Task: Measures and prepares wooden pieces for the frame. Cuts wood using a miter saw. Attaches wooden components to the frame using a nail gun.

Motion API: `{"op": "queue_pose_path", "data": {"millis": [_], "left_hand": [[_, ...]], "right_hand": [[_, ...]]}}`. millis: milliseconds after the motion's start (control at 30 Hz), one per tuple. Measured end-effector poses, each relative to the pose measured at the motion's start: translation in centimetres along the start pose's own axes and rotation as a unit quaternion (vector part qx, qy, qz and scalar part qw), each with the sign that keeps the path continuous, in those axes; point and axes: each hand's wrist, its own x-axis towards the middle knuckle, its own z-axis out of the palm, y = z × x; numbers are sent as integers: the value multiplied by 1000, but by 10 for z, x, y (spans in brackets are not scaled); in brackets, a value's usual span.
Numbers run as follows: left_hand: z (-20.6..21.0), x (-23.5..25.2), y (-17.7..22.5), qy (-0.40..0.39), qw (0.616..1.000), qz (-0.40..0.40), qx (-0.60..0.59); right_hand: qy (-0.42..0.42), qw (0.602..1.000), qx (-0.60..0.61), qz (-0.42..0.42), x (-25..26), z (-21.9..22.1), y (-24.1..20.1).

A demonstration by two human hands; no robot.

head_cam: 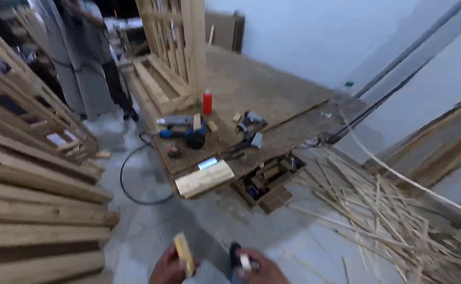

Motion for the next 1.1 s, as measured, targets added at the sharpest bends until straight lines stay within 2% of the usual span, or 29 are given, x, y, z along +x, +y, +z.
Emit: {"op": "queue_pose_path", "data": {"millis": [167,267,367,533,833,967,1100], "left_hand": [[100,58,8,-159,976,0,-151],[131,76,15,-214,955,11,-204],[144,89,19,-229,947,6,-224],[158,108,14,-227,941,19,-251],[166,122,8,-228,935,33,-270],[172,115,9,-165,958,10,-235],[184,114,18,-82,976,7,-203]], "right_hand": [[-9,979,183,-92,57,-96,-69],[-58,957,277,-71,77,-123,-88],[-100,931,348,-48,86,-135,-96],[-121,898,423,-1,95,-145,-100],[-158,892,423,-7,111,-162,-105],[-149,903,402,24,106,-161,-95],[-92,932,349,31,106,-153,-103]]}}
